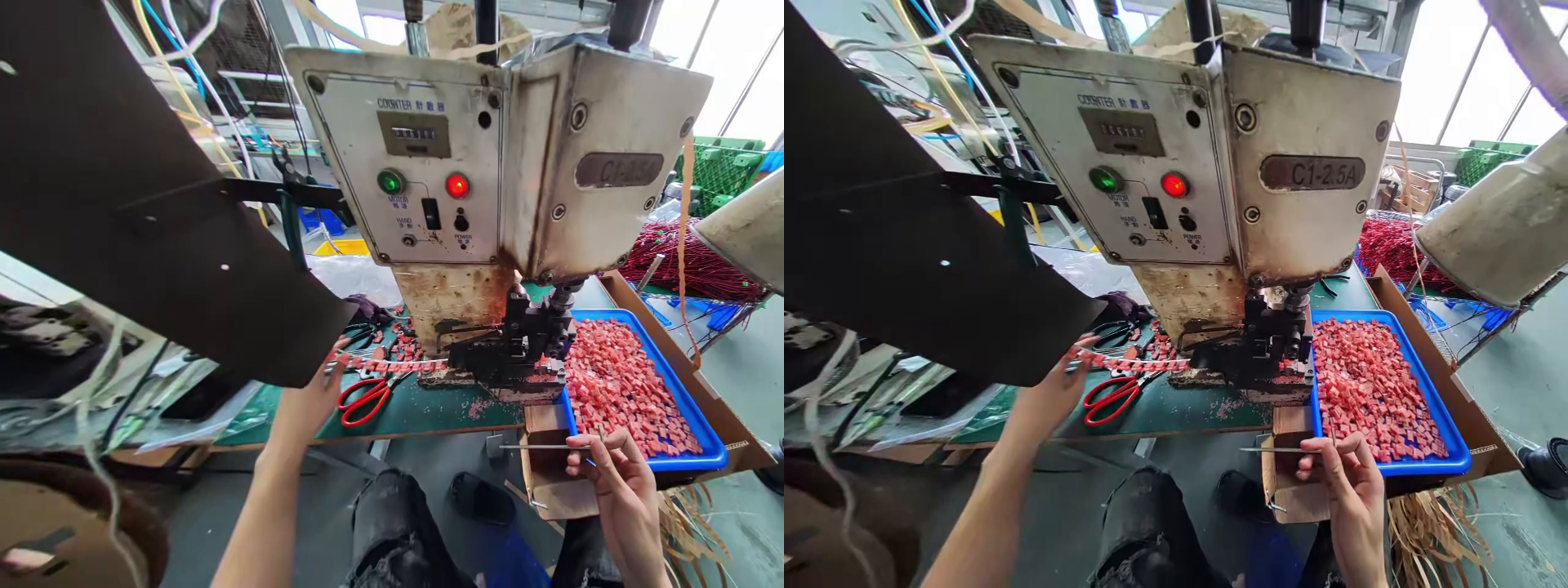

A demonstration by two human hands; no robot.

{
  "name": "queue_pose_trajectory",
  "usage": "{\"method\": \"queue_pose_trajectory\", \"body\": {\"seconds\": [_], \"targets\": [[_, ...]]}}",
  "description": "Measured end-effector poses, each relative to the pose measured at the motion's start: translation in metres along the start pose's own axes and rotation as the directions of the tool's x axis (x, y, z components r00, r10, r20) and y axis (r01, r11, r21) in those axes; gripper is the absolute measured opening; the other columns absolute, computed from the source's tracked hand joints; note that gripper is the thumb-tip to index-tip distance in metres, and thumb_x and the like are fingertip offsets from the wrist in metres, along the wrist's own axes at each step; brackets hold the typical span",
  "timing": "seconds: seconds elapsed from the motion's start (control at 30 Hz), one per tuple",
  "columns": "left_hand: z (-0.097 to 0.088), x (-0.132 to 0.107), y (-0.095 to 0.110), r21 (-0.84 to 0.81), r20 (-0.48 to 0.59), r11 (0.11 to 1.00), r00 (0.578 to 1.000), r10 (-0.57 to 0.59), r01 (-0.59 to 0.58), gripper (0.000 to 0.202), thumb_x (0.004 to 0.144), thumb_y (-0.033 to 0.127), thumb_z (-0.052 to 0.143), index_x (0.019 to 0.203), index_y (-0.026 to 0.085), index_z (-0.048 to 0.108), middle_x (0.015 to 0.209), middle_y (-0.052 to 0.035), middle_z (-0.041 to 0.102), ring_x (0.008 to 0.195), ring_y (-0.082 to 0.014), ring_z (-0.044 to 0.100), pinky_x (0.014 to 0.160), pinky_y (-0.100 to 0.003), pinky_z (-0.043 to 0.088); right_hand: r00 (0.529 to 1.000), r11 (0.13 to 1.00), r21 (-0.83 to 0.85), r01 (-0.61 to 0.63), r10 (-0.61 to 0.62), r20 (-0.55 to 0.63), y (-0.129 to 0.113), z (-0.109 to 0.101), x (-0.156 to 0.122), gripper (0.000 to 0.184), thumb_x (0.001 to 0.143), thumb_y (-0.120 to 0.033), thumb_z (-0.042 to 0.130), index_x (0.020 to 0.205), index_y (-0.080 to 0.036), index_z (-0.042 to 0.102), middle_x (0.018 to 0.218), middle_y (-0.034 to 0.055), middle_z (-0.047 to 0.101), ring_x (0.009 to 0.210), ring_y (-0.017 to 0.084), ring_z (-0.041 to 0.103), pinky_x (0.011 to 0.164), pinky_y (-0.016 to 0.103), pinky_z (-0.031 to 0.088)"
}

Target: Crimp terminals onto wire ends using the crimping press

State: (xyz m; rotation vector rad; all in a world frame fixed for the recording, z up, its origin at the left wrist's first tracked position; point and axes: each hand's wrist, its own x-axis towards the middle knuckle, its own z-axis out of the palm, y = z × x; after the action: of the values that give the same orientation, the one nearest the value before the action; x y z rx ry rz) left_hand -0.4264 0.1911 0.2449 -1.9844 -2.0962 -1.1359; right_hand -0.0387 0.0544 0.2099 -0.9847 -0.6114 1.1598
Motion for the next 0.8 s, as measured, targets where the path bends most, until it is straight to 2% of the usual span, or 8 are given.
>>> {"method": "queue_pose_trajectory", "body": {"seconds": [0.1, 0.17, 0.23, 0.3, 0.37, 0.47, 0.6, 0.8], "targets": [[-0.012, -0.089, 0.026, -0.174, -0.223, 0.939, 0.916, -0.332, 0.298, 0.040, 0.085, 0.060, 0.055, 0.088, 0.022, 0.066, 0.085, -0.0081, 0.075, 0.087, -0.0332, 0.072, 0.089, -0.052, 0.057, 1.000, 0.994, 0.104, -0.019, 0.021, -0.012, 0.004, 0.018, -0.009, 0.035, 0.080, -0.040, 0.086, 0.074, -0.020, 0.059, 0.093, 0.0079, 0.081, 0.072, 0.018, 0.076, 0.069, 0.029, 0.064], [-0.007, -0.145, 0.059, -0.436, 0.051, 0.790, 0.888, -0.457, 0.432, 0.045, 0.081, 0.069, 0.060, 0.085, 0.026, 0.070, 0.068, -0.0040, 0.072, 0.067, -0.0304, 0.071, 0.069, -0.046, 0.060, 0.997, 0.986, 0.151, -0.076, 0.076, 0.010, 0.011, 0.027, -0.019, 0.036, 0.079, -0.040, 0.088, 0.073, -0.020, 0.059, 0.095, 0.0084, 0.082, 0.076, 0.020, 0.078, 0.071, 0.029, 0.065], [0.007, -0.177, 0.097, -0.613, 0.409, 0.554, 0.826, -0.388, 0.563, 0.049, 0.080, 0.072, 0.062, 0.095, 0.027, 0.074, 0.068, -0.0054, 0.073, 0.059, -0.0291, 0.069, 0.059, -0.044, 0.060, 0.989, 0.974, 0.176, -0.145, 0.136, 0.061, 0.020, 0.031, -0.025, 0.037, 0.077, -0.041, 0.090, 0.073, -0.020, 0.060, 0.095, 0.0092, 0.082, 0.078, 0.023, 0.080, 0.070, 0.031, 0.066], [0.020, -0.182, 0.127, -0.731, 0.507, 0.341, 0.805, -0.308, 0.591, 0.055, 0.081, 0.076, 0.060, 0.101, 0.027, 0.072, 0.076, -0.0072, 0.075, 0.056, -0.0258, 0.068, 0.054, -0.041, 0.058, 0.977, 0.967, 0.166, -0.194, 0.175, 0.122, 0.029, 0.029, -0.023, 0.036, 0.076, -0.042, 0.090, 0.075, -0.019, 0.062, 0.096, 0.0104, 0.082, 0.078, 0.025, 0.080, 0.069, 0.033, 0.067], [0.025, -0.168, 0.146, -0.787, 0.504, 0.257, 0.824, -0.257, 0.561, 0.048, 0.083, 0.072, 0.063, 0.093, 0.026, 0.071, 0.073, -0.0050, 0.072, 0.053, -0.0217, 0.066, 0.052, -0.037, 0.057, 0.964, 0.966, 0.128, -0.223, 0.200, 0.173, 0.032, 0.027, -0.014, 0.034, 0.076, -0.042, 0.089, 0.077, -0.018, 0.066, 0.097, 0.0110, 0.082, 0.077, 0.025, 0.080, 0.068, 0.032, 0.067], [0.023, -0.136, 0.157, -0.824, 0.423, 0.307, 0.878, -0.225, 0.476, 0.035, 0.086, 0.060, 0.067, 0.085, 0.025, 0.068, 0.067, -0.0020, 0.071, 0.051, -0.0196, 0.066, 0.051, -0.034, 0.058, 0.967, 0.969, 0.126, -0.213, 0.191, 0.166, 0.027, 0.029, 0.005, 0.029, 0.078, -0.041, 0.088, 0.082, -0.018, 0.071, 0.081, 0.0057, 0.079, 0.067, 0.018, 0.077, 0.061, 0.025, 0.065], [0.026, -0.102, 0.163, -0.815, 0.210, 0.498, 0.952, -0.222, 0.296, 0.033, 0.084, 0.055, 0.070, 0.082, 0.022, 0.066, 0.063, -0.0001, 0.073, 0.048, -0.0174, 0.067, 0.048, -0.029, 0.059, 0.978, 0.966, 0.166, -0.198, 0.185, 0.095, 0.014, 0.045, 0.029, 0.038, 0.070, -0.048, 0.092, 0.081, -0.016, 0.074, 0.067, 0.0046, 0.076, 0.055, 0.016, 0.074, 0.052, 0.021, 0.061], [0.033, -0.079, 0.172, -0.717, 0.042, 0.687, 0.991, -0.123, 0.116, 0.025, 0.089, 0.046, 0.066, 0.085, 0.021, 0.067, 0.066, -0.0003, 0.076, 0.052, -0.0161, 0.072, 0.054, -0.026, 0.062, 0.974, 0.943, 0.246, -0.224, 0.223, 0.033, 0.012, 0.066, 0.058, 0.050, 0.052, -0.051, 0.099, 0.071, -0.013, 0.072, 0.064, 0.0070, 0.076, 0.053, 0.017, 0.074, 0.050, 0.019, 0.060]]}}
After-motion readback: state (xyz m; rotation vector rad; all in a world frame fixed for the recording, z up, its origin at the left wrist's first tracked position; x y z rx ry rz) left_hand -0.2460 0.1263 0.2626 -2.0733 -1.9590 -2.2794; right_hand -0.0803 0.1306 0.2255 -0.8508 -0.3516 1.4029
